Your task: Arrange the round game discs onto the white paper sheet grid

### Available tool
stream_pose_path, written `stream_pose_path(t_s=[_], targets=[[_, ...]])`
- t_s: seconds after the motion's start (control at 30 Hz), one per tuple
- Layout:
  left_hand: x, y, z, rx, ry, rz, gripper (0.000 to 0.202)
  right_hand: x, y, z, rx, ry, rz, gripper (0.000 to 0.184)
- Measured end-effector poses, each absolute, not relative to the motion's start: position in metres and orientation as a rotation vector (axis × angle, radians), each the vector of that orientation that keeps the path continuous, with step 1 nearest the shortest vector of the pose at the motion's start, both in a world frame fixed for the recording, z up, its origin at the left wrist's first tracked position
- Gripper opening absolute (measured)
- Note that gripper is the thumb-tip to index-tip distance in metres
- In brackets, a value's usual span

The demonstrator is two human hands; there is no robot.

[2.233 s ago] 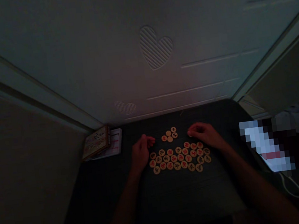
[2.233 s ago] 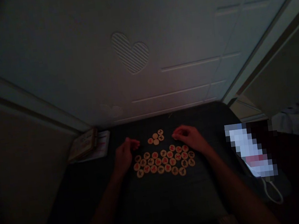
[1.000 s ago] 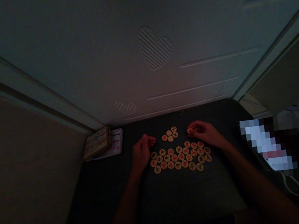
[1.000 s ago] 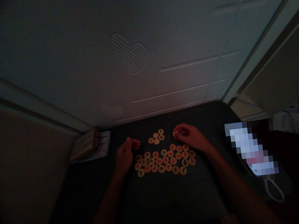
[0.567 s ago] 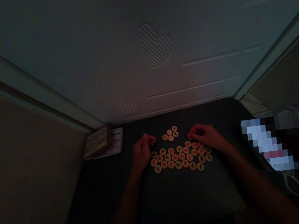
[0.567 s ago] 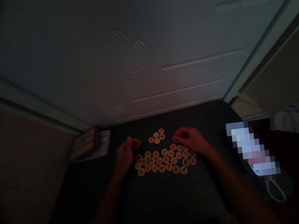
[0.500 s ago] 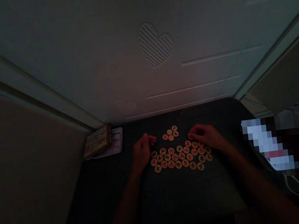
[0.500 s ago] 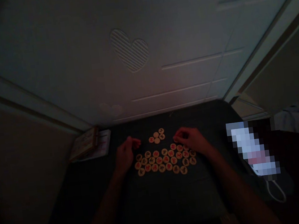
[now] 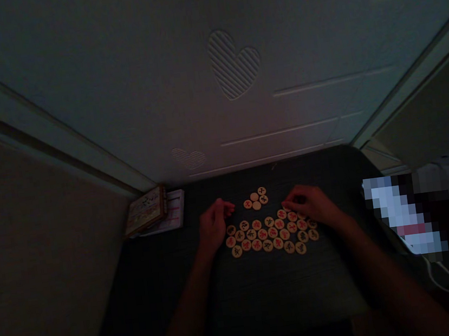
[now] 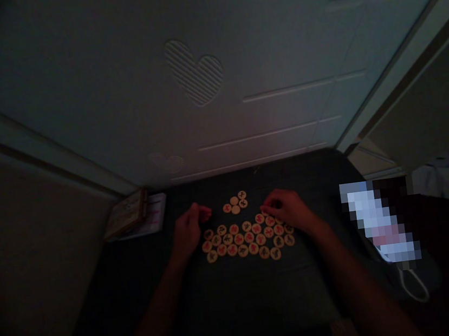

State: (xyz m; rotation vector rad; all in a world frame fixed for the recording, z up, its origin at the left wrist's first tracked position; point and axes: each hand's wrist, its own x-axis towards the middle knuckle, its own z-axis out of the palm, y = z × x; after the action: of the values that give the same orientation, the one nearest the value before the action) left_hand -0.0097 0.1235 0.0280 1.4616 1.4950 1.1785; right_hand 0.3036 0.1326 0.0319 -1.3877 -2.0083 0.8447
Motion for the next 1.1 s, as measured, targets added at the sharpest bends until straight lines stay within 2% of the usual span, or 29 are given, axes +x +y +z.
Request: stream_pose_path(t_s=[0.33, 0.6, 0.9, 1.1], targets=[[-0.011, 0.124, 0.025, 1.474, 1.497, 1.172, 0.059, 0.306, 0.134, 0.03, -1.461, -1.901, 0.902, 0.026], [-0.01, 0.124, 0.027, 1.465, 1.502, 1.177, 0.059, 0.306, 0.135, 0.03, -1.406, -1.963, 0.878, 0.019], [-0.006, 0.122, 0.022, 1.647, 1.596, 1.038, 0.04, 0.301, 0.133, 0.03, -1.455, -1.697, 0.998, 0.03], [-0.001, 0.121, 0.025, 1.717, 1.58, 1.019, 0.031, 0.302, 0.107, 0.037, -1.476, -1.598, 0.905, 0.036]])
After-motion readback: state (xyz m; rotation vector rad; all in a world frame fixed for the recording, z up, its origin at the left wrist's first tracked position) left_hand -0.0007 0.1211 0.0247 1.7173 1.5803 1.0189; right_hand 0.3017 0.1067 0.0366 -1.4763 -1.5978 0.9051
